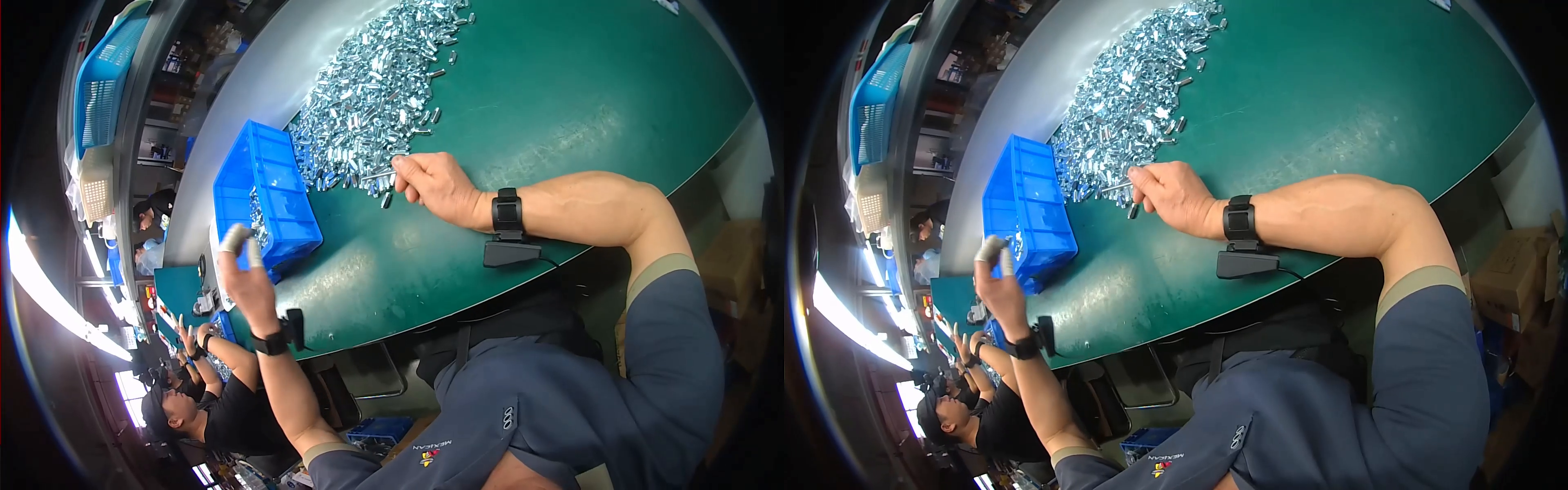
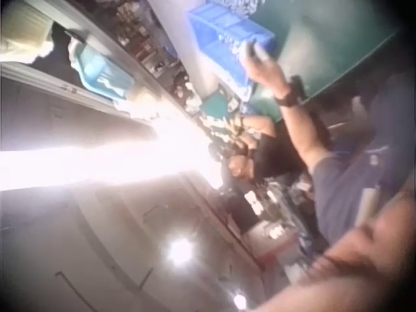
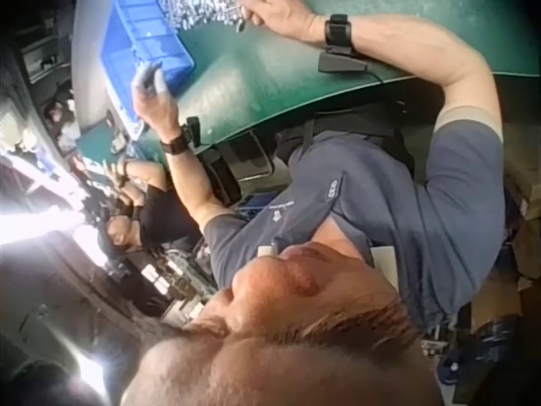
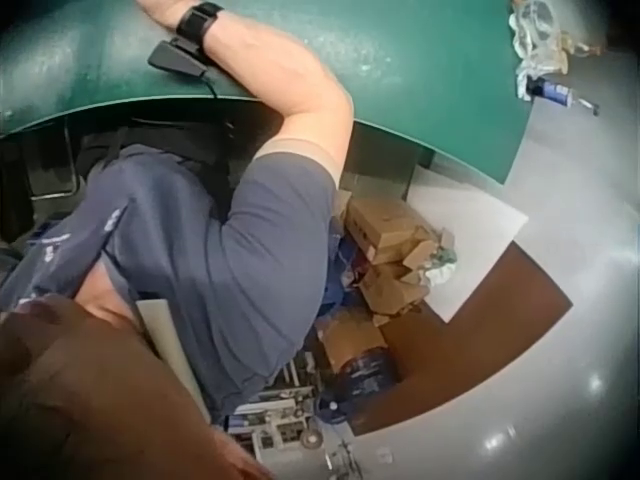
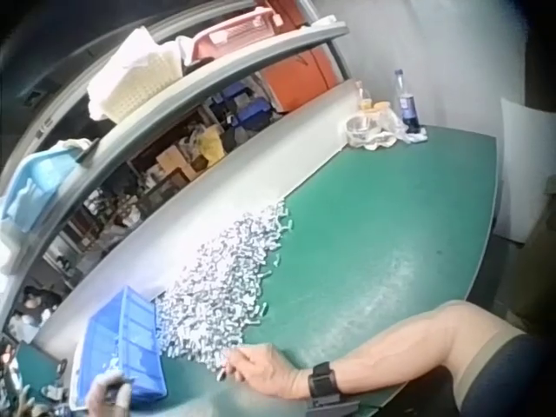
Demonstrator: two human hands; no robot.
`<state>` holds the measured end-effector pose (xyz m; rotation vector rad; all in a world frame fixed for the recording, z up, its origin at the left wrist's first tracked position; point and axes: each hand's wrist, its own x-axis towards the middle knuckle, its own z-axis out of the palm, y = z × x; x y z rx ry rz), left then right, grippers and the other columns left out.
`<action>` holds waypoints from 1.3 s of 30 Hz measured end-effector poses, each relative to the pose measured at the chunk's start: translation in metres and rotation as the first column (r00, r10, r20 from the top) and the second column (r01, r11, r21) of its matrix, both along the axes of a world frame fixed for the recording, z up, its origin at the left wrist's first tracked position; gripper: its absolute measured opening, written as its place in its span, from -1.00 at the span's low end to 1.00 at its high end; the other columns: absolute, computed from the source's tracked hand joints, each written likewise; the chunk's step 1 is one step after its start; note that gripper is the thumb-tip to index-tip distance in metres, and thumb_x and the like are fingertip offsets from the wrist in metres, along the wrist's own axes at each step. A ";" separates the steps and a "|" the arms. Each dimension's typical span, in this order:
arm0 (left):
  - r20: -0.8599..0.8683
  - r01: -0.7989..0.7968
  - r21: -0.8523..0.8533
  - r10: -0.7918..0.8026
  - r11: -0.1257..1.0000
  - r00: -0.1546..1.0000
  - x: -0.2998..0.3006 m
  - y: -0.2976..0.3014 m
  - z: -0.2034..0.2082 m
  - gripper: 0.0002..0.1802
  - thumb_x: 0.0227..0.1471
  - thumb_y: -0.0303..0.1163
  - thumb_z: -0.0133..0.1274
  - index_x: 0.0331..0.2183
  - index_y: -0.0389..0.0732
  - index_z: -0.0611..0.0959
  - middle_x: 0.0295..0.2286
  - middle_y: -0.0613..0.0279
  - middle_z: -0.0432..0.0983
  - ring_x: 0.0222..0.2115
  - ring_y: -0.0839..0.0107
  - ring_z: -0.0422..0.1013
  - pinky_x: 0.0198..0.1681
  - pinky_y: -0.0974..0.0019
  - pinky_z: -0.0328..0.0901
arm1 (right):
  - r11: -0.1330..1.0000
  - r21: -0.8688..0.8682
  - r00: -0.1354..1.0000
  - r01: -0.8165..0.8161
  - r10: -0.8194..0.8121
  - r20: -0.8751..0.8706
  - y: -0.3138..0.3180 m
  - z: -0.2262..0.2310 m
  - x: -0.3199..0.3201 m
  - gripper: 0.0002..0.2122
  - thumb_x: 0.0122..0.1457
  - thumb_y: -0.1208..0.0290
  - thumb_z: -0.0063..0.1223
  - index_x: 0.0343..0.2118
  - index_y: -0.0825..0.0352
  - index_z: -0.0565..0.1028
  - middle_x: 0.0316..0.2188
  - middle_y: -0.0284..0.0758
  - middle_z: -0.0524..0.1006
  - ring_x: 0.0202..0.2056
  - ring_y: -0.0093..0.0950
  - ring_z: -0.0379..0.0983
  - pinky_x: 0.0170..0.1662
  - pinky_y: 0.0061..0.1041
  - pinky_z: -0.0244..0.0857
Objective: The person picks up a metal rod and slides a metal part onto it, repeating this process for several units before placing them into a blue bin.
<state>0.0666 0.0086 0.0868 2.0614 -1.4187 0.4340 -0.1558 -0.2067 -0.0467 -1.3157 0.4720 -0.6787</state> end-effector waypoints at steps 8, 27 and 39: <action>-0.175 0.168 0.250 -0.126 0.954 0.976 -0.036 -0.056 -0.081 -0.78 0.06 -0.48 0.30 -0.20 -0.24 0.70 -0.28 0.11 0.62 -0.22 0.23 0.56 -0.13 0.27 0.42 | 1.000 -0.023 1.000 -0.014 0.014 0.012 0.004 0.002 0.003 -0.52 0.44 0.08 -0.12 -0.51 0.37 0.57 -0.65 -0.36 0.52 -0.56 -0.56 0.43 -0.40 -0.45 0.32; -0.355 0.184 0.095 -0.140 0.978 0.924 -0.065 -0.051 -0.097 -0.79 0.06 -0.54 0.30 -0.22 -0.29 0.67 -0.30 0.12 0.62 -0.29 0.28 0.57 -0.17 0.28 0.44 | 0.960 -0.183 0.972 -0.214 0.190 -0.140 0.000 0.000 0.003 -0.61 0.32 0.16 0.01 -0.53 0.36 0.59 -0.64 -0.29 0.56 -0.57 -0.45 0.50 -0.41 -0.39 0.36; -0.137 0.288 0.191 -0.265 0.938 0.954 -0.081 -0.057 -0.092 -0.77 -0.01 -0.56 0.31 -0.24 -0.27 0.66 -0.31 0.09 0.60 -0.27 0.09 0.53 -0.18 0.16 0.40 | 0.879 -0.455 0.990 -0.141 0.138 -0.041 0.007 -0.022 0.008 -0.64 0.36 0.15 0.02 -0.44 0.35 0.62 -0.63 -0.31 0.58 -0.58 -0.43 0.50 -0.43 -0.38 0.36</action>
